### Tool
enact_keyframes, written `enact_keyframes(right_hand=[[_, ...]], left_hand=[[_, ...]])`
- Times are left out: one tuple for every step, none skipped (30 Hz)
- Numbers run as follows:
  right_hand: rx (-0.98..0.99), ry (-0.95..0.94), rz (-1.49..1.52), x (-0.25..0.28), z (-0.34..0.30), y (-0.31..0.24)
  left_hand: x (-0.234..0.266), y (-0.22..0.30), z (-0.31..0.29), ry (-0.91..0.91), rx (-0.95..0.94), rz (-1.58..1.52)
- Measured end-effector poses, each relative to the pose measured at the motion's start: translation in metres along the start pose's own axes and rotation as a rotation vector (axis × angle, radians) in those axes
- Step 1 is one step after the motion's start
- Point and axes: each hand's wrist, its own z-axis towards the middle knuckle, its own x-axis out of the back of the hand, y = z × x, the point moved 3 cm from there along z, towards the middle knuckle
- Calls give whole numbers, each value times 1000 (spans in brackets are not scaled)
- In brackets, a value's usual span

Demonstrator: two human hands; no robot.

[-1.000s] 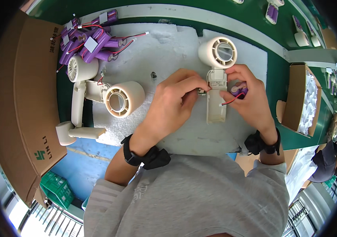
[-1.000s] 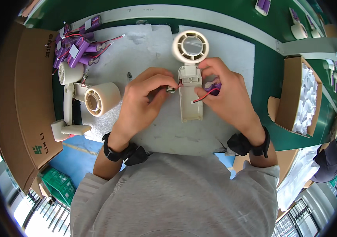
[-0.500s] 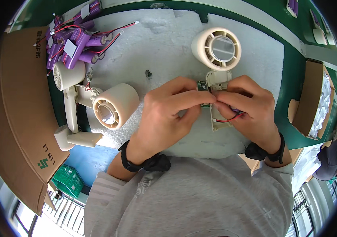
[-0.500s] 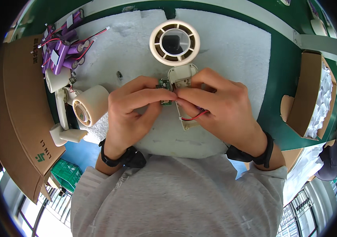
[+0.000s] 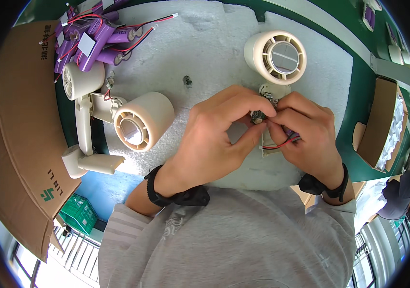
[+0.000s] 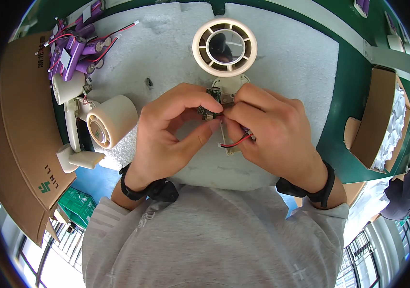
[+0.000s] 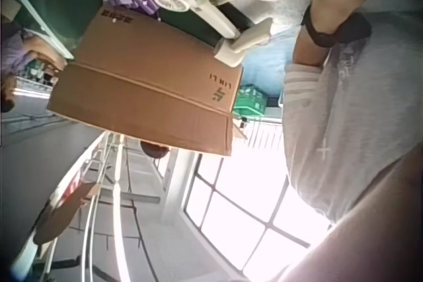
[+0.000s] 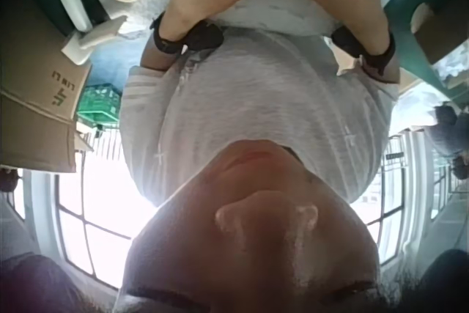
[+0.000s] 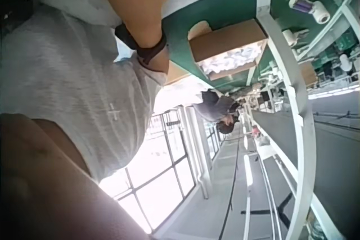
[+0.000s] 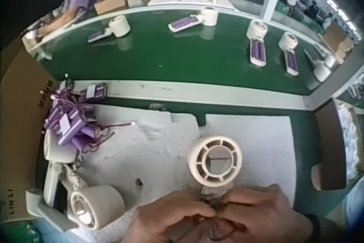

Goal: The person assembles portable fans by connecting battery wires to circuit boards and inserting the boards and battery packs into the fan handles by hand.

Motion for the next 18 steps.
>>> enact_keyframes(right_hand=[[-7,9,2,0,0,0],[-7,11,1,0,0,0],[-24,-5,16,0,-1,1],[-41,-22,31,1,-1,2],[-59,-37,45,2,-1,3],[-59,-33,45,4,-1,4],[-85,-48,141,6,-1,7],[-110,-64,238,8,-1,9],[-135,-81,335,10,-1,10],[-135,-81,337,12,-2,9],[-124,-56,380,16,-1,7],[-115,-31,424,18,-1,6],[-105,-7,467,20,-1,6],[-107,-5,466,21,-2,6],[-83,19,426,24,-2,7],[-58,44,386,25,-3,7],[-30,65,348,27,-3,8],[-30,64,349,26,-3,8]], left_hand=[[0,0,0,-1,0,0],[0,0,0,4,-11,15],[0,-1,0,9,-22,31],[1,-1,0,15,-33,47],[1,-2,1,12,-35,49],[2,-2,1,10,-44,64],[2,-3,2,9,-52,78],[3,-3,2,9,-59,93],[4,-3,1,9,-59,95],[5,-3,1,4,-45,99],[6,-4,1,0,-31,105],[6,-4,0,-5,-16,109],[6,-4,0,-3,-15,110],[6,-2,1,-16,-16,121],[5,-1,2,-28,-18,131],[4,0,3,-42,-19,141],[4,1,3,-41,-18,141],[4,2,3,-34,-33,118]])
